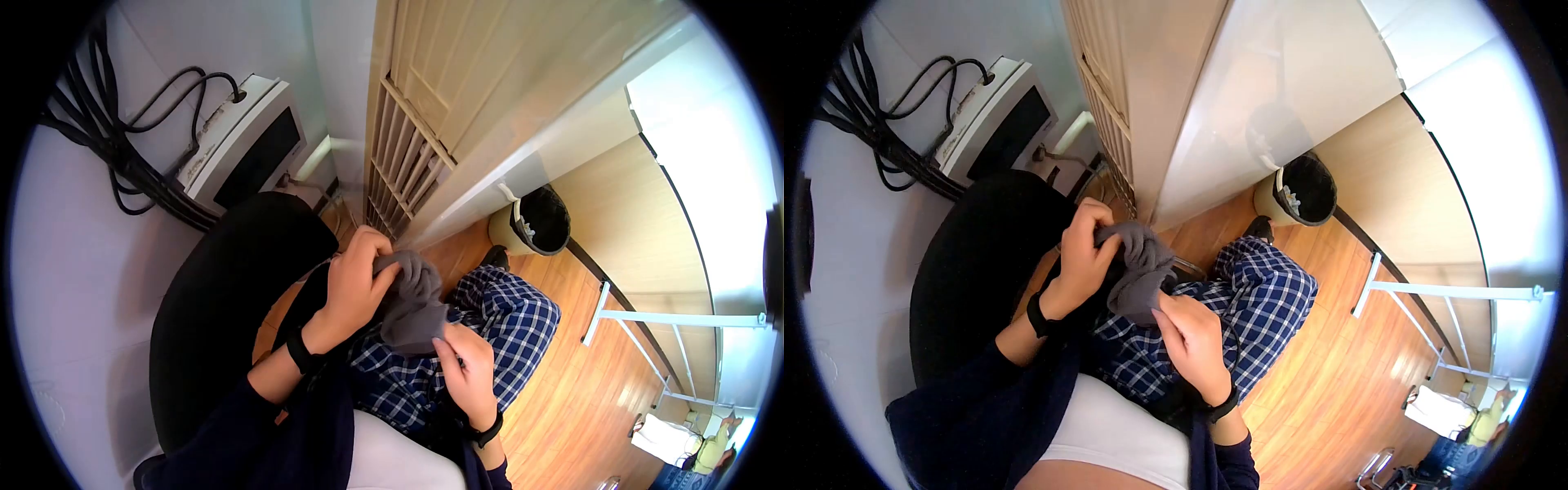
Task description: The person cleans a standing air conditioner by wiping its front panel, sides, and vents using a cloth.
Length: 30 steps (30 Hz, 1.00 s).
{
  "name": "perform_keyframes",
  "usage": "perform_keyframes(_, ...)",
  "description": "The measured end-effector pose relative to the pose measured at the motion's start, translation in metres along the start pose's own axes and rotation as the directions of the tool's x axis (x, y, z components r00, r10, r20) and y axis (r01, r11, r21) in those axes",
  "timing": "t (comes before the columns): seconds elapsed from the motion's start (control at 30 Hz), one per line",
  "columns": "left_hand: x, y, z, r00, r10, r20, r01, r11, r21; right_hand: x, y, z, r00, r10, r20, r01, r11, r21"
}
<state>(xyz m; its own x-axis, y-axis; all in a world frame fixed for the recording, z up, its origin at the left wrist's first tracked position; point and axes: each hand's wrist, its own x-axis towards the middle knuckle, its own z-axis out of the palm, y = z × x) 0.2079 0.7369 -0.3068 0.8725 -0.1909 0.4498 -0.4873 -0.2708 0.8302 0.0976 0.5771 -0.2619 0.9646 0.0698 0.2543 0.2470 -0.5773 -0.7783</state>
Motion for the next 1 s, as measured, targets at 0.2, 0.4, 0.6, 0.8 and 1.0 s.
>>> perform_keyframes(0.2, 0.015, 0.023, 0.007, 0.948, 0.301, -0.107, -0.319, 0.899, -0.301, -0.006, -0.004, -0.014, 0.992, 0.107, -0.068, -0.077, 0.933, 0.353)
perform_keyframes(0.4, 0.012, 0.034, 0.014, 0.934, 0.338, -0.116, -0.356, 0.856, -0.374, 0.003, -0.01, -0.005, 0.988, 0.099, -0.118, -0.049, 0.928, 0.368)
perform_keyframes(0.6, 0.002, 0.028, 0.011, 0.921, 0.39, 0.025, -0.353, 0.858, -0.373, 0.026, -0.014, -0.008, 0.998, -0.038, -0.056, 0.046, 0.988, 0.144)
perform_keyframes(0.8, -0.024, 0.006, 0.004, 0.939, 0.152, 0.308, -0.092, 0.975, -0.201, 0.024, -0.006, -0.004, 0.967, 0.201, 0.158, -0.174, 0.97, -0.17)
perform_keyframes(1.0, -0.023, 0.002, 0.011, 0.989, 0.08, 0.122, -0.053, 0.976, -0.21, 0.041, -0.012, -0.012, 0.981, 0.189, 0.039, -0.175, 0.957, -0.231)
